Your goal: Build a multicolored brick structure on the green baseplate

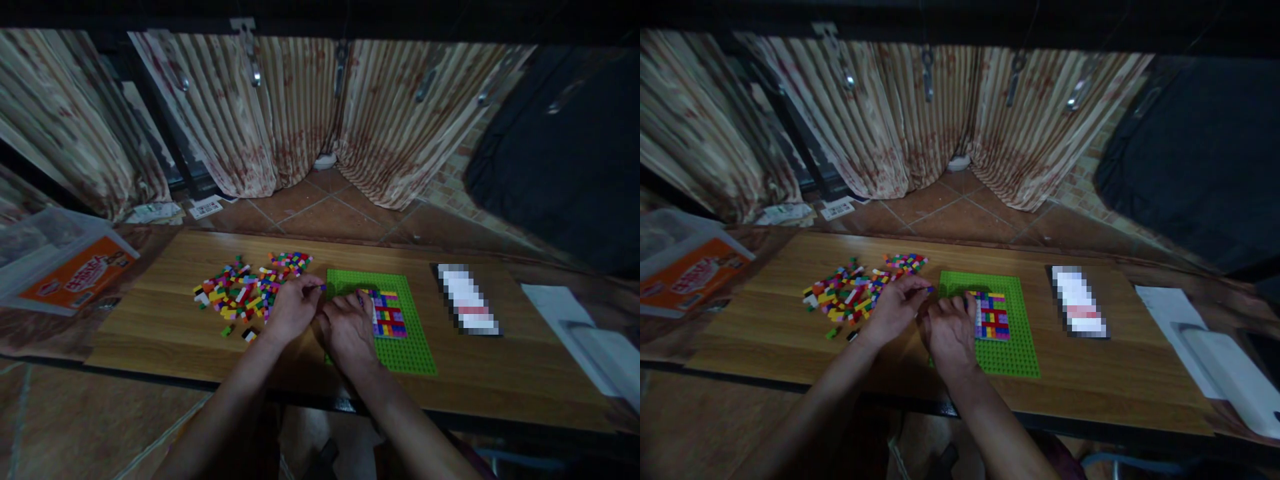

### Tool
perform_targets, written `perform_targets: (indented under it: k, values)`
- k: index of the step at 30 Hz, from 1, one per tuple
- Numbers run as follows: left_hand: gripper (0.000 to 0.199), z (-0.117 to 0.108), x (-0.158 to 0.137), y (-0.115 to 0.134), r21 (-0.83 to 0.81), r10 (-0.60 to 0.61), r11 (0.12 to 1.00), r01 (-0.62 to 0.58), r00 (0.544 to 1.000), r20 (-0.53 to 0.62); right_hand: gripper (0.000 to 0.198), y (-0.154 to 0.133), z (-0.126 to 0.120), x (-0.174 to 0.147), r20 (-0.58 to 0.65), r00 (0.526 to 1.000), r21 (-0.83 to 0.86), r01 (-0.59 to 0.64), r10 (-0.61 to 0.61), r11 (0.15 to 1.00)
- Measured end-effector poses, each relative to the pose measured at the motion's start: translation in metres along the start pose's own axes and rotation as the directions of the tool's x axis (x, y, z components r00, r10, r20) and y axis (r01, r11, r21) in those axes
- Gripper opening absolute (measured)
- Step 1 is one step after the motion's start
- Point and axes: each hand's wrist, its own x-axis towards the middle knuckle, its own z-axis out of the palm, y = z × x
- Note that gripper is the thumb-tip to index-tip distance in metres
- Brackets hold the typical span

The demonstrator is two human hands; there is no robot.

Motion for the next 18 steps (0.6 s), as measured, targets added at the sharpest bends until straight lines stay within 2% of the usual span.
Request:
perform_targets:
  k: [6,11,18]
  values:
    - [0.021,-0.001,0.0,-0.001,-0.01,-0.017,1.0,0.017,1.0,0.017,0.022,0.004,-0.007,0.0,-0.085,0.995,0.05,-0.049,0.053,0.998]
    - [0.023,0.004,-0.006,0.001,-0.107,0.073,0.992,-0.063,0.994,0.086,0.025,0.014,-0.009,0.001,-0.171,0.974,0.091,-0.135,0.149,0.987]
    - [0.019,0.012,-0.012,0.002,-0.074,0.125,0.99,-0.119,0.989,0.074,0.024,0.025,-0.006,0.001,-0.167,0.98,0.213,-0.072,0.108,0.974]
